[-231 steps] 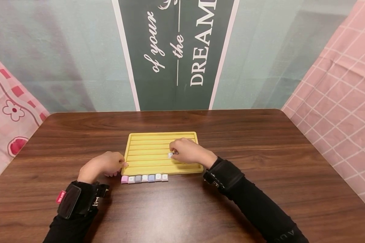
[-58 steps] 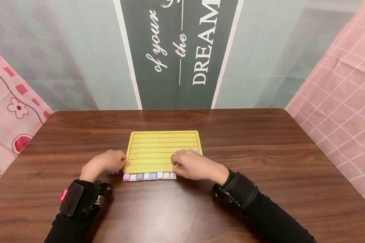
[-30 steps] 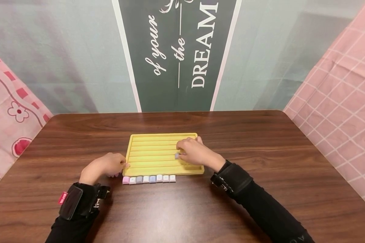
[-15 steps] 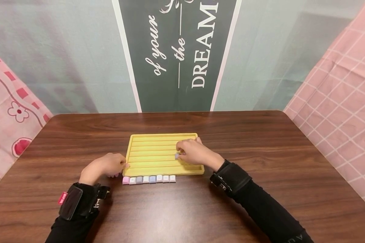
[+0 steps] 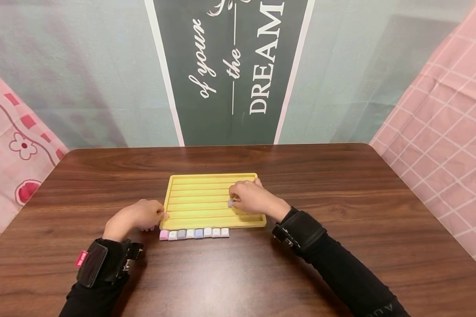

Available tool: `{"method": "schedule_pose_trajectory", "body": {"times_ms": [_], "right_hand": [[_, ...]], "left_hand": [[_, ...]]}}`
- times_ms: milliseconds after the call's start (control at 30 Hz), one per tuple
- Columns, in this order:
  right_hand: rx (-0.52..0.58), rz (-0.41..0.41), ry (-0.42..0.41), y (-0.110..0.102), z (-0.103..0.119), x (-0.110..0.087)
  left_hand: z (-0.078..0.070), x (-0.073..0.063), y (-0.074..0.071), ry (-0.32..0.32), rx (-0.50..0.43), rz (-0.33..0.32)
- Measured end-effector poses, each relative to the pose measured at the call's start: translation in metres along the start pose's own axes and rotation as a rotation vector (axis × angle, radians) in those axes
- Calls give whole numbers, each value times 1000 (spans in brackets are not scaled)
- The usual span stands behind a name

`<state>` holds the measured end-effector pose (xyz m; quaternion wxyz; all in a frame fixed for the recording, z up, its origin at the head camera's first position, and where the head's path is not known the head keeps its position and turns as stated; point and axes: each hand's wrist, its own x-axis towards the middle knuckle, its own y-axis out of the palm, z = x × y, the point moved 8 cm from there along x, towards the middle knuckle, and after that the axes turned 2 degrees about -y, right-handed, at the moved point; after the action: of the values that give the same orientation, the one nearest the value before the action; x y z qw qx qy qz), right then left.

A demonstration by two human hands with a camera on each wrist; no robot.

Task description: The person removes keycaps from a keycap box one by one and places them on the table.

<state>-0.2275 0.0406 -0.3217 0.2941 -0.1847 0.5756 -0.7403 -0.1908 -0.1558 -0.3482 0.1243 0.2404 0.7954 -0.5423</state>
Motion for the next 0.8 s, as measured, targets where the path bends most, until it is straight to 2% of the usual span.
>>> {"method": "schedule_pose_trajectory", "body": {"times_ms": [800], "right_hand": [[-25, -20, -11, 1, 3, 0]], "left_hand": [[-1, 0, 0, 10, 14, -8]]}}
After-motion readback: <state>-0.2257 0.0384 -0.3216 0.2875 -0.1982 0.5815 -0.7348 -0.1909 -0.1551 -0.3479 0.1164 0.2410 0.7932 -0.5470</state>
